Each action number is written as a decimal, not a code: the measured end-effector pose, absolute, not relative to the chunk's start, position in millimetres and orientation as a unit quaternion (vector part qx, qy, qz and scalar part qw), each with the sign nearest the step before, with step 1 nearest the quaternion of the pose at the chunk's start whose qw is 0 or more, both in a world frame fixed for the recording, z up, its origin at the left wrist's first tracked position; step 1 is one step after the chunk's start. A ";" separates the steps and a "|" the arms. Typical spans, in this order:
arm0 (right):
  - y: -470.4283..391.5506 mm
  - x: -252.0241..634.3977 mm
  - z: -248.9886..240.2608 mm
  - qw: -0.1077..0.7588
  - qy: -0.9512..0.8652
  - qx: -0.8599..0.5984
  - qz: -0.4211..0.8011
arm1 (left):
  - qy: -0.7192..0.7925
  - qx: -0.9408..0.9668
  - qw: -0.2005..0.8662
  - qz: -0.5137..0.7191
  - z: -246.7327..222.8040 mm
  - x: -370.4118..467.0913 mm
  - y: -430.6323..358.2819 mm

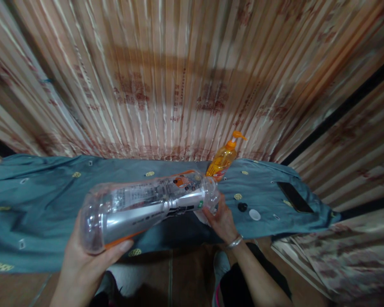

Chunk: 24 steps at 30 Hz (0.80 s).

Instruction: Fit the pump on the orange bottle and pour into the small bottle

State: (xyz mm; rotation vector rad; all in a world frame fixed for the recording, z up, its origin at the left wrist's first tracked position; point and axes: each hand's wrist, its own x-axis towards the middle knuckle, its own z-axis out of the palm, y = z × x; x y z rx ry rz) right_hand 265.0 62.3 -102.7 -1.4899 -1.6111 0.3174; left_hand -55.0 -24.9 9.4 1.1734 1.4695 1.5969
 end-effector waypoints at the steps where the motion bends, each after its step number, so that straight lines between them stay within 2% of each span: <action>1: 62.4 265.0 -102.4 0.447 -0.651 -0.600 0.129 | 0.560 0.446 0.330 0.615 7.6 -56.0 -24.8; 15: 63.4 266.3 -105.1 0.443 -0.648 -0.603 0.144 | 0.568 0.436 0.338 0.612 10.6 -57.2 -24.6; 24: 62.4 265.4 -103.0 0.445 -0.647 -0.603 0.141 | 0.565 0.470 0.298 0.610 13.2 -55.7 -20.7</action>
